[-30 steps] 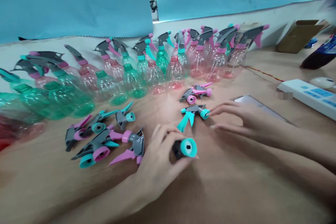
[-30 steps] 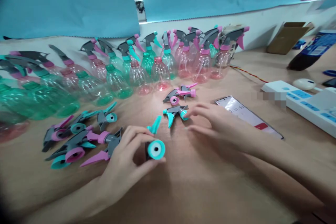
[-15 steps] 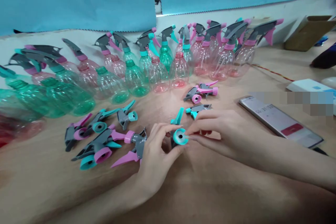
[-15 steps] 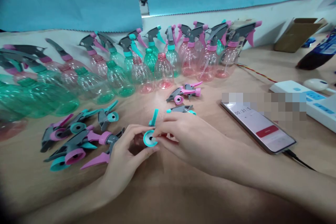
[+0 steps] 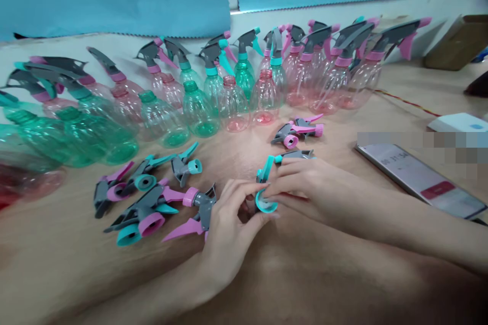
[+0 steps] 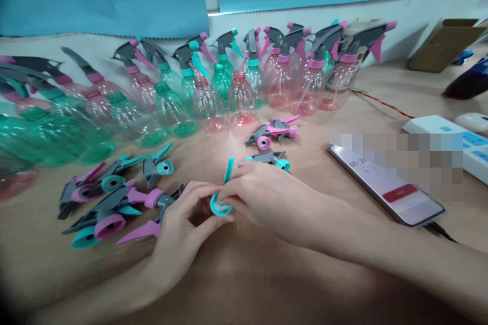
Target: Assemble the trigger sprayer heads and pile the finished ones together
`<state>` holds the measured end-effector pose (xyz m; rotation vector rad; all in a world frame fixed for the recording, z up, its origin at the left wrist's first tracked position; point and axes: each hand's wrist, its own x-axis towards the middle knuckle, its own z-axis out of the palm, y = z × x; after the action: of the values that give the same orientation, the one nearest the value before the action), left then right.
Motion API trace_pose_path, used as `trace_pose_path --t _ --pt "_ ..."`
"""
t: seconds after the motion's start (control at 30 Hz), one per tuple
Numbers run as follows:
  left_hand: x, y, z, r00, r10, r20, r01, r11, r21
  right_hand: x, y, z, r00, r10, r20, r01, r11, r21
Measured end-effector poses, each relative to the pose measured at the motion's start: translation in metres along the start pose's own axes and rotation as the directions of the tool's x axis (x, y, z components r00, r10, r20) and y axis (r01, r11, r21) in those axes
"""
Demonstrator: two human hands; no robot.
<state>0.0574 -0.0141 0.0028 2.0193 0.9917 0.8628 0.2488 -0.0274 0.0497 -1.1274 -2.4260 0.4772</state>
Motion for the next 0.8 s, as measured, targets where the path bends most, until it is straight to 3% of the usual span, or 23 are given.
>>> trace_pose_path --t 0.1,0.4,0.63,0.8 --pt "0.001 0.003 0.0 1.0 0.007 0.008 -0.007 1.0 -0.006 0.001 0.002 -0.006 0.997 0.027 0.073 -0.027 1.0 -0.007" --pt "0.002 0.007 0.0 0.999 0.003 0.051 -0.002 1.0 -0.018 0.001 0.004 -0.012 0.99 0.068 0.126 -0.077 0.994 0.073" --pt "0.002 0.007 0.001 0.998 -0.006 0.068 0.007 1.0 -0.009 0.002 0.007 -0.011 0.988 -0.003 0.155 -0.009 0.997 0.075" --pt "0.002 0.007 0.001 0.994 -0.01 0.112 0.013 1.0 -0.026 0.0 0.005 -0.014 0.971 0.033 0.237 -0.055 0.995 0.086"
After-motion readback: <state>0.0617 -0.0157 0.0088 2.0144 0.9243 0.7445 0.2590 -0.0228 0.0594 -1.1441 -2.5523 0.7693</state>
